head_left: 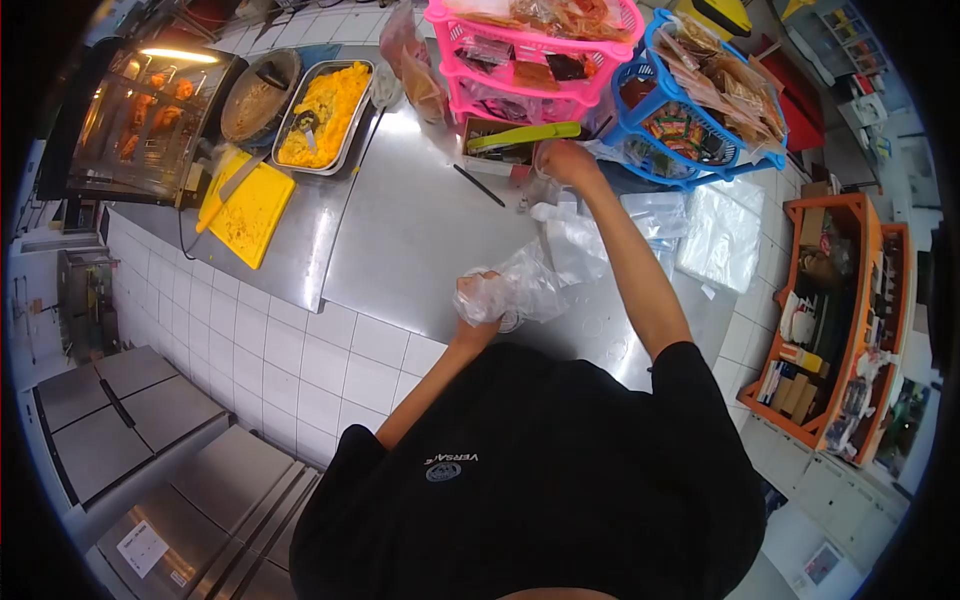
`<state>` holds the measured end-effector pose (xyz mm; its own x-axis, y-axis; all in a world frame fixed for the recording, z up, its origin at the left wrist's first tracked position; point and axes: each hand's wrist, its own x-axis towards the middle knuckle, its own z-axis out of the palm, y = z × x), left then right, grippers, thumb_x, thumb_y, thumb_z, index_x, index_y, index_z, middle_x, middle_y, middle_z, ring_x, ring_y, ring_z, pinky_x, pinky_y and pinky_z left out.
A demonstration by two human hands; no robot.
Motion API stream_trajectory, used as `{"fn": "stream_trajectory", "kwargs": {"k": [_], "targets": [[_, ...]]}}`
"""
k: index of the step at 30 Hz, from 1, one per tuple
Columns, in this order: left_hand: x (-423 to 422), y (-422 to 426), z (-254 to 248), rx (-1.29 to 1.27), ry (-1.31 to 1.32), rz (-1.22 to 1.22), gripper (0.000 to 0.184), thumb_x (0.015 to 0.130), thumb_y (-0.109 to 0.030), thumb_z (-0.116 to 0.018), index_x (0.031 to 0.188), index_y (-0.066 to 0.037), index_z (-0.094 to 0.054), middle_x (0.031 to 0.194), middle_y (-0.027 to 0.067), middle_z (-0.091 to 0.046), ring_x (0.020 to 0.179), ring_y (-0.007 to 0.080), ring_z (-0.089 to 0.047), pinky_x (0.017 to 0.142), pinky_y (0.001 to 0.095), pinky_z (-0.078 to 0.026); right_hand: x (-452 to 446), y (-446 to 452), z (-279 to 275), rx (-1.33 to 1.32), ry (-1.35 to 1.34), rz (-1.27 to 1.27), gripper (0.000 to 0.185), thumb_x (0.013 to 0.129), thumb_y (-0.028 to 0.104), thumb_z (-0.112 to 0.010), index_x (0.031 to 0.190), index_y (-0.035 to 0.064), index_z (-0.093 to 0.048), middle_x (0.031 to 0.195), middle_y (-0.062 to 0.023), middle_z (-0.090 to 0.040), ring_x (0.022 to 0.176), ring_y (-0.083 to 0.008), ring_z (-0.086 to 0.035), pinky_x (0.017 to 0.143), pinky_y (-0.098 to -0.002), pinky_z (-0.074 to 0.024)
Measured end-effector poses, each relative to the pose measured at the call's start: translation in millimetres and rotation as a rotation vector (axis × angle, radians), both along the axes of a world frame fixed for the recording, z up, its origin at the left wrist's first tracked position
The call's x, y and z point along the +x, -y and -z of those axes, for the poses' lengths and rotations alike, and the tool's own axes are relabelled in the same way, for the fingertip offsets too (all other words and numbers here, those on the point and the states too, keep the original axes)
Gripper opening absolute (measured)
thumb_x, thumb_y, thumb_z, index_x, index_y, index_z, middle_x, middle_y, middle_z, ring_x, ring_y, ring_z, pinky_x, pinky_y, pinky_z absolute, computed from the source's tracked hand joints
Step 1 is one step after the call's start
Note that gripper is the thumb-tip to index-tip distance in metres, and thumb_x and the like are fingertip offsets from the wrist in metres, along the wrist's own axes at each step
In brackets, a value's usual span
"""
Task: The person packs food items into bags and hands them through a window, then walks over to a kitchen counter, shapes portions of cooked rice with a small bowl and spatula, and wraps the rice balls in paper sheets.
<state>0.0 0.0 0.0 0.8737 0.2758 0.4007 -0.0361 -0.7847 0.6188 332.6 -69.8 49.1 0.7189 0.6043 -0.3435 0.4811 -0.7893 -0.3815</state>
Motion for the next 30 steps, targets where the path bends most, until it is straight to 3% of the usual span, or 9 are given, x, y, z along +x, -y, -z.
{"fn": "stream_trajectory", "kwargs": {"k": [2,5,6,8,10,14,20,23,30], "targets": [[2,13,-9,-0.089,-0.055,0.074,0.026,0.077,-0.012,-0.072,0.102,-0.008,-0.067,0.097,0.0106,-0.063,0.084,0.0321,-0.054,0.085,0.0427,-0.043,1,13,-8,-0.140,0.058,-0.109,0.026,0.077,0.022,-0.067,0.092,0.0013,-0.073,0.097,-0.0251,-0.070,0.094,-0.0404,-0.069,0.081,-0.0488,-0.0562],[20,-24,8,-0.030,0.010,0.012,0.025,0.075,-0.012,-0.072,0.099,-0.007,-0.066,0.094,0.0113,-0.062,0.082,0.0319,-0.052,0.083,0.0412,-0.043,1,-34,23,-0.129,0.204,-0.062,0.029,0.088,0.017,-0.053,0.105,0.0030,-0.072,0.110,-0.0216,-0.070,0.102,-0.0370,-0.069,0.085,-0.0475,-0.0562],[23,-9,4,-0.254,0.008,-0.085,0.028,0.075,-0.014,-0.073,0.101,-0.005,-0.066,0.091,0.0119,-0.061,0.085,0.0325,-0.054,0.084,0.0418,-0.043,4,-20,40,-0.078,0.330,-0.155,0.021,0.080,0.015,-0.059,0.090,0.0016,-0.071,0.091,-0.0236,-0.070,0.085,-0.0382,-0.070,0.074,-0.0494,-0.0564],[38,-15,22,-0.262,0.031,-0.105,0.031,0.076,-0.015,-0.073,0.104,-0.005,-0.066,0.091,0.0122,-0.061,0.086,0.0336,-0.055,0.084,0.0424,-0.044,7,-18,30,-0.047,0.298,-0.193,0.020,0.079,0.016,-0.060,0.088,0.0012,-0.071,0.090,-0.0234,-0.070,0.085,-0.0380,-0.070,0.073,-0.0495,-0.0564],[43,-15,11,0.024,-0.074,-0.181,0.034,0.082,-0.021,-0.074,0.111,-0.005,-0.068,0.099,0.0177,-0.064,0.095,0.0368,-0.060,0.087,0.0441,-0.045,5,-7,23,0.060,0.270,-0.243,0.019,0.078,0.018,-0.062,0.085,0.0015,-0.069,0.089,-0.0220,-0.070,0.085,-0.0378,-0.070,0.072,-0.0500,-0.0558],[66,-33,-25,-0.200,-0.023,-0.015,0.028,0.088,-0.024,-0.071,0.102,0.000,-0.071,0.095,0.0200,-0.071,0.088,0.0430,-0.066,0.077,0.0480,-0.049,-3,2,8,0.046,0.263,-0.264,0.019,0.080,0.020,-0.062,0.086,0.0044,-0.070,0.088,-0.0198,-0.070,0.084,-0.0384,-0.070,0.073,-0.0508,-0.0552],[79,-72,-44,-0.431,-0.595,0.202,0.038,0.089,-0.033,-0.072,0.090,0.005,-0.071,0.076,0.0159,-0.071,0.071,0.0259,-0.069,0.067,0.0376,-0.051,-11,7,21,0.176,0.522,-0.199,0.024,0.087,0.024,-0.056,0.087,0.0050,-0.071,0.086,-0.0200,-0.070,0.082,-0.0392,-0.070,0.074,-0.0507,-0.0560],[88,-78,-52,-0.455,-0.725,0.251,0.051,0.085,-0.041,-0.075,0.081,0.009,-0.068,0.072,0.0216,-0.070,0.066,0.0304,-0.070,0.064,0.0401,-0.054,-15,11,18,0.209,0.355,-0.058,0.021,0.087,0.026,-0.060,0.088,0.0077,-0.071,0.090,-0.0177,-0.072,0.083,-0.0385,-0.069,0.076,-0.0479,-0.0542],[78,-72,-46,-0.362,-0.658,0.173,0.053,0.083,-0.043,-0.077,0.072,0.008,-0.066,0.064,0.0182,-0.067,0.060,0.0289,-0.067,0.064,0.0395,-0.052,-31,37,-10,0.835,0.130,0.418,0.014,0.084,0.014,-0.069,0.090,0.0015,-0.065,0.083,-0.0140,-0.072,0.075,-0.0251,-0.070,0.068,-0.0371,-0.0533]]}}
